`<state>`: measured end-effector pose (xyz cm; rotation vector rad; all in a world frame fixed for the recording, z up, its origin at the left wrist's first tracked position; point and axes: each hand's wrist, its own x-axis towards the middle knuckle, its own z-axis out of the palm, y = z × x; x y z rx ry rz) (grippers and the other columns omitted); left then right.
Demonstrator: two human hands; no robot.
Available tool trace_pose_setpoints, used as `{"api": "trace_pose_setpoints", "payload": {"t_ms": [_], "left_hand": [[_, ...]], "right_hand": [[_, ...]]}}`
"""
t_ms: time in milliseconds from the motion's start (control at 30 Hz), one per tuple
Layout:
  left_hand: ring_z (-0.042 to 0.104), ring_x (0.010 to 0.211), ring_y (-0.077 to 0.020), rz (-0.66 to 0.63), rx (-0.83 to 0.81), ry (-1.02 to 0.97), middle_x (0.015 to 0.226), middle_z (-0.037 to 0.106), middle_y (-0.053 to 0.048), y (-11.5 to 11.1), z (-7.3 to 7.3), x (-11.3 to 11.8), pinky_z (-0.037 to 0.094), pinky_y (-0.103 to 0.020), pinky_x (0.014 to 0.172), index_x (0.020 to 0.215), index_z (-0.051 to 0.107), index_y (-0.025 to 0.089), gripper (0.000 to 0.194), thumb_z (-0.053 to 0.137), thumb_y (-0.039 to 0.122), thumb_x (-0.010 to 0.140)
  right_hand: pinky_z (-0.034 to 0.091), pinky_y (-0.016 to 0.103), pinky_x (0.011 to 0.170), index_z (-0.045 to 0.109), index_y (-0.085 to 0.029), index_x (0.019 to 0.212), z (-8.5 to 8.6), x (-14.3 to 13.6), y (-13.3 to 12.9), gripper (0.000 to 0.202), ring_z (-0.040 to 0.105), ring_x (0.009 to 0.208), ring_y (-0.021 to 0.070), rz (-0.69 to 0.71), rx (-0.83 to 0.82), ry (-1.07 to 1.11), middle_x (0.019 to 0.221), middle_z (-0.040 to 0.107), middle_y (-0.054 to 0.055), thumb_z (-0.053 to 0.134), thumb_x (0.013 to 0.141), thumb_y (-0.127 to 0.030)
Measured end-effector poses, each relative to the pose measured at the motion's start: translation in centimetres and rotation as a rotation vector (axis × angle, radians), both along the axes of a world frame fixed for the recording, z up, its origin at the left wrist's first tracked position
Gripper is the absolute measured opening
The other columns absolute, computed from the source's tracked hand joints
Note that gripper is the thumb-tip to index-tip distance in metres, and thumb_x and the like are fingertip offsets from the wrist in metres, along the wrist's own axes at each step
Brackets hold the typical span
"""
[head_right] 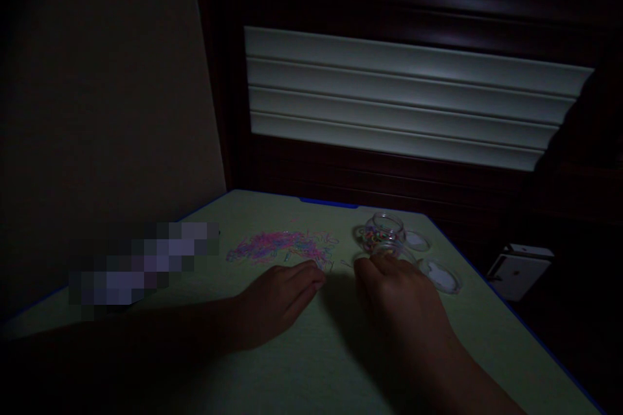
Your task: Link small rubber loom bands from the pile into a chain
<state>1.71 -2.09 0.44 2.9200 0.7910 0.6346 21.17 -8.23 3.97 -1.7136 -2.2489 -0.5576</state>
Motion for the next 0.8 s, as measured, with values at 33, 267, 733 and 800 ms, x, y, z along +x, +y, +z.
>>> {"api": "trace_pose_setpoints", "payload": {"t_ms": [33,267,733,800], "left_hand": [[0.055,0.075,-0.0138,0.000,-0.005,-0.001,0.091,0.054,-0.002,0.0,0.0,0.0,0.045,-0.026,0.068,0.100,0.045,0.019,0.019,0.029,0.017,0.091],[0.054,0.075,-0.0135,-0.007,-0.015,-0.017,0.091,0.054,-0.002,0.0,0.1,0.1,0.045,-0.026,0.069,0.099,0.045,0.019,0.019,0.028,0.018,0.091],[0.055,0.074,-0.0137,-0.001,-0.022,0.000,0.090,0.054,-0.003,-0.1,0.4,0.0,0.045,-0.026,0.068,0.098,0.046,0.019,0.020,0.027,0.019,0.091],[0.055,0.074,-0.0135,-0.001,-0.016,-0.009,0.089,0.054,-0.003,-0.1,0.3,0.1,0.045,-0.026,0.068,0.098,0.046,0.019,0.020,0.026,0.019,0.092]], "right_hand": [[0.035,0.028,0.059,0.057,-0.019,0.077,0.1,0.1,0.0,0.014,0.055,0.068,0.0182,-0.029,0.013,-0.039,0.075,0.060,0.004,0.044,0.082,-0.016],[0.035,0.031,0.058,0.056,-0.019,0.080,1.2,0.7,-0.6,0.013,0.055,0.067,0.0205,-0.211,0.099,-0.167,0.076,0.060,0.006,0.043,0.083,-0.017],[0.032,0.028,0.050,0.057,-0.016,0.071,1.6,1.0,-1.0,0.020,0.055,0.056,0.0185,-0.337,0.108,-0.275,0.068,0.060,0.009,0.044,0.070,-0.002],[0.033,0.028,0.050,0.058,-0.017,0.071,1.6,1.0,-1.0,0.020,0.055,0.056,0.0181,-0.337,0.109,-0.273,0.068,0.061,0.009,0.043,0.069,-0.002]]}}
